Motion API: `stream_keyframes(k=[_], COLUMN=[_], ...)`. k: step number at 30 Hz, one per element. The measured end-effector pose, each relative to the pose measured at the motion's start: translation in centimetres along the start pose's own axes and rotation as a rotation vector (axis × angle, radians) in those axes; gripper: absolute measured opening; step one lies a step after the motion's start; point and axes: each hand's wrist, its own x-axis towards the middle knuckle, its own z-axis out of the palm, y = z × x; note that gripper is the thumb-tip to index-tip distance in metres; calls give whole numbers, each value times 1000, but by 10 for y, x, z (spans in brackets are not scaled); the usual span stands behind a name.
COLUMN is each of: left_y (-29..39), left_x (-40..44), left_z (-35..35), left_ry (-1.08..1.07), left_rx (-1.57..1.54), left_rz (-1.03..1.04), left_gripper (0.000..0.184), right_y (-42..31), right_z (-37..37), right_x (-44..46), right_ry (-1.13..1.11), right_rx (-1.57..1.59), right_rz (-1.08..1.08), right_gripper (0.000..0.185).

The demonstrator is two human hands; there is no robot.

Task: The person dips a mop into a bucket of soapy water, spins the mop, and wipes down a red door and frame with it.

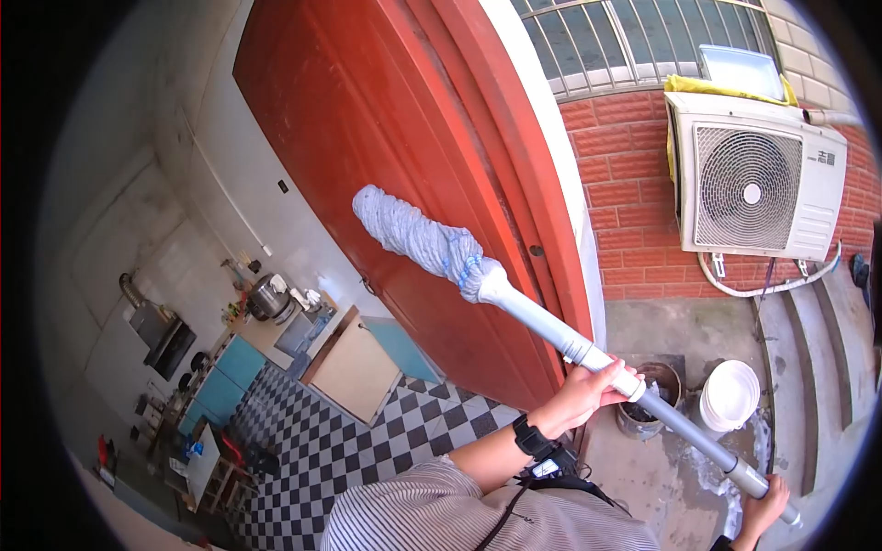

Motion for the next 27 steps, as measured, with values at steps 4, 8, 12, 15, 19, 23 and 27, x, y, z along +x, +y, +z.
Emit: stream_keyframes(k=[4,8,12,15,19,23,27], left_y=[29,77,81,45,-27,-53,-4], left_x=[-8,-11,-1,1,-10,-27,-22], left_z=[3,20,23,27,10,-2,-7], left_ry=[19,84,-43,-228,-414,-415,-290], left_rx=[210,404,497,411,726,633,860], left_rz=[128,329,496,434,197,-195,-144], left_gripper=[22,18,20,20,16,19,16], right_y=[-23,-76,-109,-63,11,43,-17], right_z=[34,64,74,96,78,89,111], right_x=[-26,-48,-69,-102,-157,-208,-174], right_ry=[-19,-144,-283,-377,-758,-815,-997], right_rx=[60,243,382,433,215,277,329], right_rz=[35,142,234,265,277,234,259], right_gripper=[20,21,21,24,34,40,43])
